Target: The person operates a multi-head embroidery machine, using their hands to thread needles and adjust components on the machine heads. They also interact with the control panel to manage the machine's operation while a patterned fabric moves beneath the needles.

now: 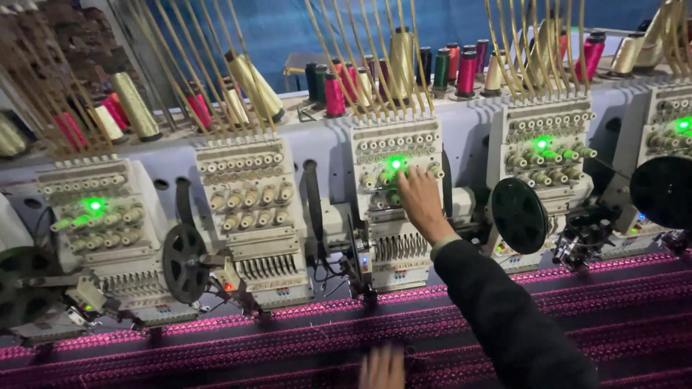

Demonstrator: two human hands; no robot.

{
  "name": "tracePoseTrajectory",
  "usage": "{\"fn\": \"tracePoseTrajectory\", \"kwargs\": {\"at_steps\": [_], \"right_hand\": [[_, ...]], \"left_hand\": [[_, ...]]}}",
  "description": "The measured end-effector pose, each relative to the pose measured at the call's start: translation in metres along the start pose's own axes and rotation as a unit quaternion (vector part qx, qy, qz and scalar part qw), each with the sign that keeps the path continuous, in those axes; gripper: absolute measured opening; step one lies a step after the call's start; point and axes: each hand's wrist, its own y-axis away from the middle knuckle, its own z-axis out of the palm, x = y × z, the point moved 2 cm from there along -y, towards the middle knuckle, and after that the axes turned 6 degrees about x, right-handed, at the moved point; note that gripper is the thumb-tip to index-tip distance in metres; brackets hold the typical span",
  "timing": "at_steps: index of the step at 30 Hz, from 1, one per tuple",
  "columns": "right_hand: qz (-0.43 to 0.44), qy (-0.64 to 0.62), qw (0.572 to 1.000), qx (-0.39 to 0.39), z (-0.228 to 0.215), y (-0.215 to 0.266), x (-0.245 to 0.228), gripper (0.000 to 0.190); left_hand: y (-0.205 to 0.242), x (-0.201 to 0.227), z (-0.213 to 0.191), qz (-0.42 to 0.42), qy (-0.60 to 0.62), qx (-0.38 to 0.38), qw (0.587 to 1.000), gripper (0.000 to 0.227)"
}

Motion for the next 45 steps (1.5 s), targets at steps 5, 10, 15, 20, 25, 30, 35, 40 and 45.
{"fn": "tracePoseTrajectory", "kwargs": {"at_steps": [5, 10, 15, 20, 25, 30, 35, 40, 45], "right_hand": [[0.012, 0.023, 0.998, -0.061, -0.011, -0.002, -0.001, 0.034], [0.007, -0.034, 0.999, 0.034, 0.015, 0.006, 0.002, 0.033], [0.023, -0.033, 0.999, 0.028, 0.014, 0.003, -0.001, 0.028], [0.033, -0.002, 0.999, 0.004, 0.016, 0.002, -0.005, 0.024], [0.025, 0.006, 1.000, 0.003, 0.011, 0.001, -0.005, 0.025], [0.041, -0.005, 0.999, 0.010, 0.005, 0.000, -0.007, 0.025], [0.059, -0.033, 0.997, 0.037, 0.015, 0.011, -0.004, 0.021], [0.067, -0.036, 0.996, 0.046, 0.017, 0.015, -0.004, 0.016], [0.056, -0.025, 0.998, 0.032, 0.016, 0.010, 0.005, 0.016]], "left_hand": [[-0.260, 0.000, -0.083, 0.064, -0.045, 0.077, 0.994, 0.044], [-0.341, -0.025, -0.063, 0.042, -0.218, 0.094, 0.971, 0.032], [-0.358, -0.058, -0.011, 0.026, -0.239, 0.070, 0.968, 0.030], [-0.394, -0.063, -0.031, 0.064, -0.296, 0.215, 0.928, 0.011], [-0.414, -0.063, -0.027, 0.056, -0.234, 0.192, 0.951, 0.009], [-0.416, -0.069, -0.012, 0.043, -0.197, 0.196, 0.960, 0.013], [-0.414, -0.078, 0.002, 0.041, -0.131, 0.212, 0.967, 0.011], [-0.409, -0.077, -0.011, 0.005, -0.084, 0.151, 0.985, 0.019], [-0.420, -0.082, -0.005, -0.017, -0.033, 0.158, 0.987, 0.019]]}}
